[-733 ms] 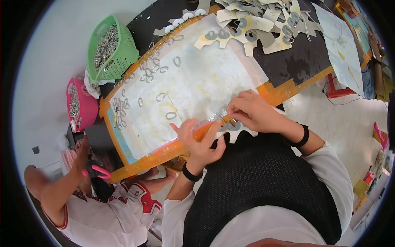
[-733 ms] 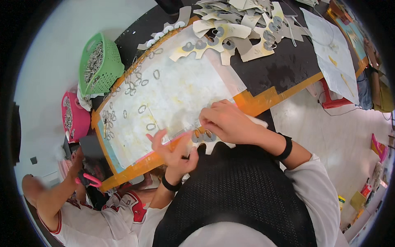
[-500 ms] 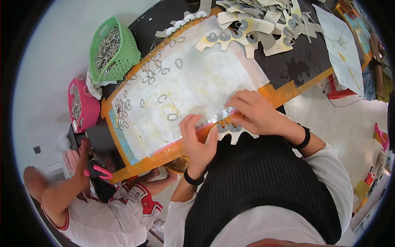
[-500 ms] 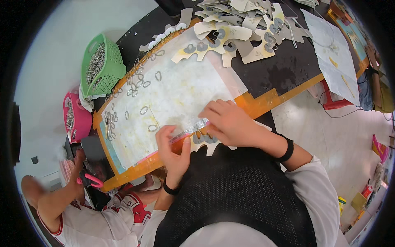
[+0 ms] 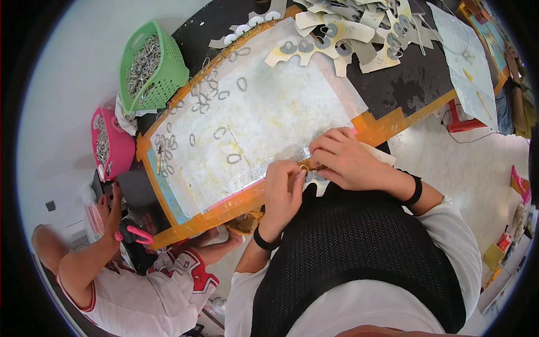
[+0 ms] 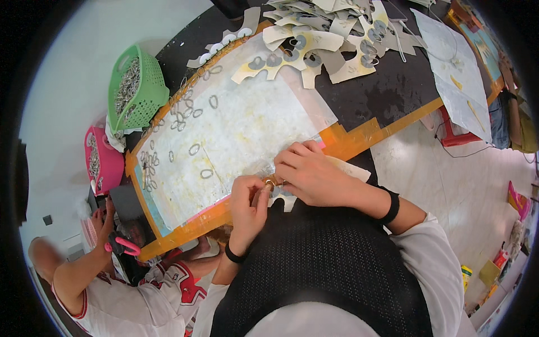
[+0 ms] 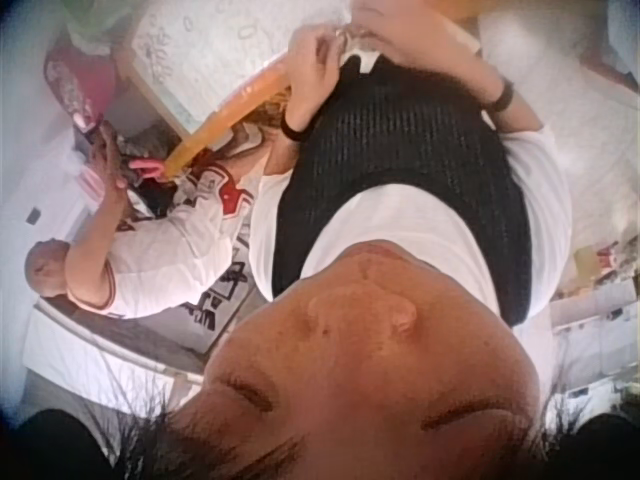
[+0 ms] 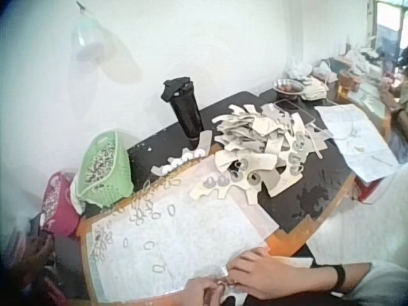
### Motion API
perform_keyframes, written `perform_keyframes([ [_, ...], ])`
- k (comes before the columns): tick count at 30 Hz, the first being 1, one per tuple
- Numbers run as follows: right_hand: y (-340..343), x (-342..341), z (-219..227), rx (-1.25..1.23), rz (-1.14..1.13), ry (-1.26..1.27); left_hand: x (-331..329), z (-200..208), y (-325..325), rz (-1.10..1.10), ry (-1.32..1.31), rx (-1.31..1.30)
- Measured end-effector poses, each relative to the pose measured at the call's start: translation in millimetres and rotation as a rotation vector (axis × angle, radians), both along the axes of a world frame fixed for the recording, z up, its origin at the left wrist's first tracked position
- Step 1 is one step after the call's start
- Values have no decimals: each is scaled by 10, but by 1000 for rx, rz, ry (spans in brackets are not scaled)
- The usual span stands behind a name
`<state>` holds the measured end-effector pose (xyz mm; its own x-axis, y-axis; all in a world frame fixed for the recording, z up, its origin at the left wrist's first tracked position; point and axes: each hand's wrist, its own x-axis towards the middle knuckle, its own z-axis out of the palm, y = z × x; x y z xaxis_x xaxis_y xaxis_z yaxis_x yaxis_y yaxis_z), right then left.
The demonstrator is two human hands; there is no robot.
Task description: Applying small decorative or functional components to shoe upper material.
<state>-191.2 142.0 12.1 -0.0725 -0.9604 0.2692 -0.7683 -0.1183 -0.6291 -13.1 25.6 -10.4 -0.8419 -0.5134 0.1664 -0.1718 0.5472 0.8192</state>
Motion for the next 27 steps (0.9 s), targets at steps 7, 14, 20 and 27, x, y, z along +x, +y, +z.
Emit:
perform_keyframes([
  [7, -7, -44, 115, -5, -112, -686, -1, 30, 30, 363, 521, 251],
  [14, -75, 63, 171, -74, -209, -1205, -215, 258, 134, 230, 134, 638],
  [20, -72, -288, 347, 275, -58, -942, -247, 335, -18, -50, 100, 538],
  [27, -132, -273, 357, 217, 11, -1187, -358, 431, -40, -111, 271, 629],
])
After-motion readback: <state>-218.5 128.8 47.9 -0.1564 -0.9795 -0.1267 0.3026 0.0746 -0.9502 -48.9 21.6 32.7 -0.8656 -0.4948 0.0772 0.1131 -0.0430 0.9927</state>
